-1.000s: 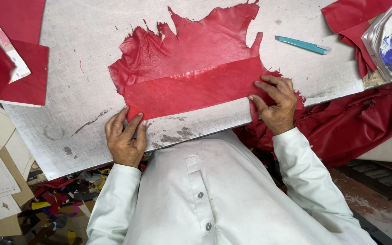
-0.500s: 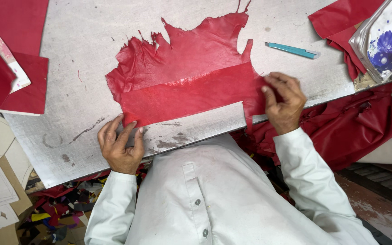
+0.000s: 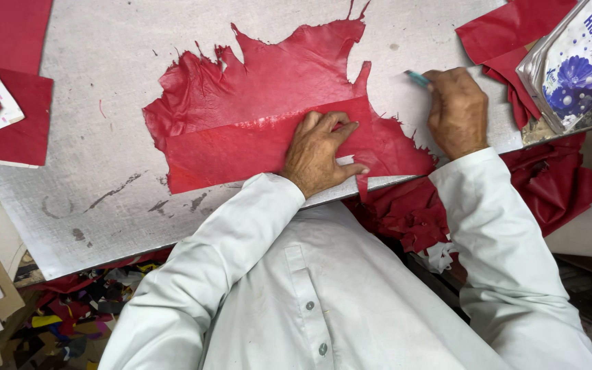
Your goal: The person lays out red leather on a work table, positions a paper pattern on the material, and uses a utility knife to cut the leather along the pattern edges. The person removes the cut piece and scrap, then repeats the process with another pattern on the same leather sheet.
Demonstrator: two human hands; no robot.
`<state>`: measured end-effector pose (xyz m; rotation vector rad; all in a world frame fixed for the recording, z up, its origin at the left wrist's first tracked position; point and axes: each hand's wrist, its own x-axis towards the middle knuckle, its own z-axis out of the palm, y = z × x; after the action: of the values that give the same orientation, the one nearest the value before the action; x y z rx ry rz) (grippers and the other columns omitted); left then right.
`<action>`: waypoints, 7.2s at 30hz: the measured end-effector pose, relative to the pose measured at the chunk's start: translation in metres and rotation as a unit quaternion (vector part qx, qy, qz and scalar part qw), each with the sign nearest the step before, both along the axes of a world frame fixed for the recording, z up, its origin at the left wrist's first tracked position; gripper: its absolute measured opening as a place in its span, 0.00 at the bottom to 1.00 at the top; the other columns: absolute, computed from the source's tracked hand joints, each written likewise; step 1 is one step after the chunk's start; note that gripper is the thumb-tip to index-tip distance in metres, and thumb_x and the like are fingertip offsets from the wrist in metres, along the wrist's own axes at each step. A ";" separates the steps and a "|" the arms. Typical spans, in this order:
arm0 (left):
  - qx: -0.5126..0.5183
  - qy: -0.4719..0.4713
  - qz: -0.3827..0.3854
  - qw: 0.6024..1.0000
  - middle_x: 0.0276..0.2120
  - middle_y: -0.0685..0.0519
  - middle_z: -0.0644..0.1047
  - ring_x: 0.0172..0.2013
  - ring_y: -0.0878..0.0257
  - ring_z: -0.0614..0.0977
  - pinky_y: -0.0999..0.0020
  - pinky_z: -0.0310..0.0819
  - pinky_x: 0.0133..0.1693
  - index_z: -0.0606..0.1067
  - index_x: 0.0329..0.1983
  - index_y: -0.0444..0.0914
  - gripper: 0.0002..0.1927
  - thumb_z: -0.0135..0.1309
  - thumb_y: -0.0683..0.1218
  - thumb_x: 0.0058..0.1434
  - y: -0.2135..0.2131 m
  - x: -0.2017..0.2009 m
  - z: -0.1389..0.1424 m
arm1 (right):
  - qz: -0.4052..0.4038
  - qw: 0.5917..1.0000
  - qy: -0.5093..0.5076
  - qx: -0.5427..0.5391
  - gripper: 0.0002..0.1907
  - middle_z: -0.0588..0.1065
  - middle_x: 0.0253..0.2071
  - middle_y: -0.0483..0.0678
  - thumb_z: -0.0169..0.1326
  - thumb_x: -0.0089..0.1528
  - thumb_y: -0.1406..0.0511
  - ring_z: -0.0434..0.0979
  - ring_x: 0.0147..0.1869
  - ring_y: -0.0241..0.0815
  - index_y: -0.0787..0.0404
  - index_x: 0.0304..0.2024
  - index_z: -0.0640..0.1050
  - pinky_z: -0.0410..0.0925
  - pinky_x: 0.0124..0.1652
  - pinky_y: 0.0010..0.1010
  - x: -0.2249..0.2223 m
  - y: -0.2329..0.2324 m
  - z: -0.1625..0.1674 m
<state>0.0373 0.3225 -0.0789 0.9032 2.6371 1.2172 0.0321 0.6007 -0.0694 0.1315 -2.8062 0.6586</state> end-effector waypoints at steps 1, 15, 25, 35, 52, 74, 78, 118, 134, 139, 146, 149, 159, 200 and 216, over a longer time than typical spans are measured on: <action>-0.029 0.008 -0.002 1.000 0.55 0.52 0.73 0.52 0.51 0.71 0.55 0.66 0.58 0.76 0.59 0.38 0.42 0.72 0.60 0.42 0.003 0.000 -0.003 | -0.025 0.998 -0.020 -0.050 0.07 0.77 0.43 0.54 0.55 0.75 0.75 0.78 0.44 0.42 0.67 0.54 0.81 0.71 0.42 0.33 0.002 0.004 0.004; -0.084 0.000 -0.013 0.996 0.60 0.53 0.69 0.54 0.53 0.68 0.52 0.63 0.61 0.74 0.63 0.41 0.48 0.73 0.65 0.41 0.019 -0.001 -0.009 | 0.263 0.962 -0.056 -0.050 0.15 0.73 0.32 0.47 0.62 0.55 0.78 0.76 0.34 0.42 0.59 0.43 0.86 0.72 0.32 0.31 0.036 -0.032 0.003; -0.092 0.006 -0.008 0.996 0.59 0.52 0.69 0.55 0.52 0.67 0.52 0.61 0.60 0.76 0.61 0.42 0.48 0.73 0.66 0.38 0.027 -0.002 -0.009 | 0.278 0.960 -0.035 0.020 0.16 0.74 0.36 0.50 0.61 0.47 0.76 0.78 0.39 0.46 0.63 0.38 0.84 0.74 0.35 0.34 0.035 -0.030 -0.007; -0.091 -0.002 -0.002 0.996 0.58 0.52 0.70 0.55 0.52 0.67 0.51 0.61 0.60 0.77 0.61 0.42 0.47 0.71 0.69 0.40 0.030 -0.004 -0.010 | 0.087 0.985 -0.131 0.066 0.10 0.79 0.37 0.53 0.63 0.57 0.76 0.81 0.40 0.48 0.61 0.40 0.86 0.76 0.40 0.38 0.049 0.064 0.033; -0.060 -0.012 -0.028 0.998 0.54 0.49 0.74 0.50 0.52 0.73 0.57 0.70 0.54 0.78 0.57 0.36 0.22 0.59 0.51 0.62 0.020 -0.009 0.010 | 0.026 0.709 -0.700 0.081 0.12 0.85 0.41 0.47 0.63 0.56 0.61 0.85 0.48 0.41 0.54 0.42 0.87 0.74 0.53 0.36 0.140 0.079 0.034; -0.111 0.172 -0.040 0.978 0.57 0.52 0.74 0.49 0.57 0.73 0.58 0.68 0.50 0.74 0.63 0.36 0.24 0.55 0.52 0.67 0.026 -0.039 -0.033 | -0.082 0.988 -0.026 -0.125 0.13 0.77 0.28 0.54 0.63 0.60 0.74 0.76 0.25 0.42 0.67 0.48 0.84 0.69 0.26 0.33 0.009 -0.089 -0.006; -0.139 0.172 -0.041 0.974 0.57 0.53 0.73 0.49 0.57 0.72 0.57 0.68 0.49 0.74 0.63 0.36 0.26 0.54 0.52 0.65 0.029 -0.040 -0.030 | -0.046 0.994 -0.010 -0.095 0.10 0.79 0.33 0.58 0.62 0.60 0.75 0.81 0.31 0.49 0.67 0.45 0.83 0.73 0.32 0.37 0.001 -0.084 -0.010; -0.033 0.144 0.266 0.953 0.52 0.47 0.78 0.53 0.51 0.79 0.58 0.74 0.57 0.79 0.51 0.33 0.19 0.66 0.46 0.60 -0.250 0.039 -0.023 | 0.243 0.961 -0.017 -0.133 0.15 0.75 0.36 0.52 0.58 0.59 0.79 0.77 0.38 0.46 0.63 0.46 0.85 0.71 0.35 0.36 -0.028 -0.355 0.015; -0.084 0.129 0.261 0.953 0.60 0.37 0.72 0.57 0.44 0.74 0.56 0.71 0.60 0.71 0.62 0.27 0.30 0.64 0.48 0.61 -0.252 0.028 -0.031 | 0.251 0.960 0.000 -0.125 0.13 0.75 0.34 0.52 0.60 0.53 0.78 0.76 0.40 0.52 0.63 0.39 0.84 0.72 0.37 0.42 -0.051 -0.376 -0.006; -0.077 0.131 0.266 0.952 0.59 0.38 0.73 0.57 0.45 0.75 0.56 0.72 0.61 0.71 0.62 0.27 0.31 0.64 0.47 0.58 -0.252 0.028 -0.031 | 0.257 0.961 0.014 -0.102 0.13 0.75 0.35 0.52 0.60 0.53 0.78 0.76 0.40 0.52 0.63 0.39 0.84 0.72 0.37 0.42 -0.051 -0.379 -0.005; -0.088 0.121 0.265 0.952 0.61 0.38 0.70 0.59 0.43 0.72 0.53 0.71 0.61 0.70 0.63 0.27 0.36 0.65 0.48 0.53 -0.246 0.026 -0.034 | 0.253 0.965 0.006 -0.061 0.18 0.75 0.37 0.54 0.59 0.48 0.76 0.77 0.45 0.53 0.64 0.41 0.83 0.73 0.38 0.42 -0.051 -0.384 -0.002; -0.110 0.116 0.263 0.951 0.62 0.37 0.69 0.57 0.43 0.72 0.52 0.72 0.60 0.69 0.64 0.27 0.38 0.66 0.50 0.54 -0.241 0.024 -0.032 | 0.267 0.962 -0.010 -0.058 0.19 0.75 0.39 0.54 0.58 0.46 0.75 0.76 0.46 0.54 0.65 0.41 0.82 0.73 0.39 0.42 -0.051 -0.373 -0.003; -0.167 0.112 0.265 0.943 0.60 0.37 0.67 0.52 0.44 0.69 0.53 0.73 0.54 0.68 0.68 0.28 0.43 0.66 0.60 0.59 -0.221 0.021 -0.027 | 0.229 0.973 -0.006 0.001 0.21 0.75 0.39 0.52 0.56 0.43 0.78 0.76 0.46 0.53 0.63 0.40 0.83 0.74 0.42 0.42 -0.048 -0.249 0.005; -0.210 -0.087 -0.380 0.896 0.37 0.56 0.85 0.37 0.62 0.86 0.64 0.81 0.40 0.85 0.41 0.49 0.10 0.68 0.46 0.55 -0.317 -0.172 0.004 | -0.075 0.983 -0.039 -0.162 0.19 0.78 0.30 0.57 0.60 0.60 0.74 0.78 0.27 0.45 0.71 0.55 0.79 0.70 0.28 0.34 0.027 -0.524 -0.020; -0.178 -0.071 -0.402 0.895 0.36 0.53 0.85 0.35 0.60 0.86 0.60 0.81 0.39 0.85 0.41 0.46 0.09 0.65 0.46 0.57 -0.325 -0.175 -0.003 | -0.102 0.944 -0.260 -0.177 0.18 0.80 0.37 0.64 0.58 0.58 0.73 0.84 0.31 0.54 0.68 0.52 0.80 0.74 0.33 0.37 0.107 -0.538 0.028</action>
<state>-0.1381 -0.0024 -0.0822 1.5147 1.9031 0.5380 0.1396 0.0628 -0.0417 -0.4615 -3.0478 1.2860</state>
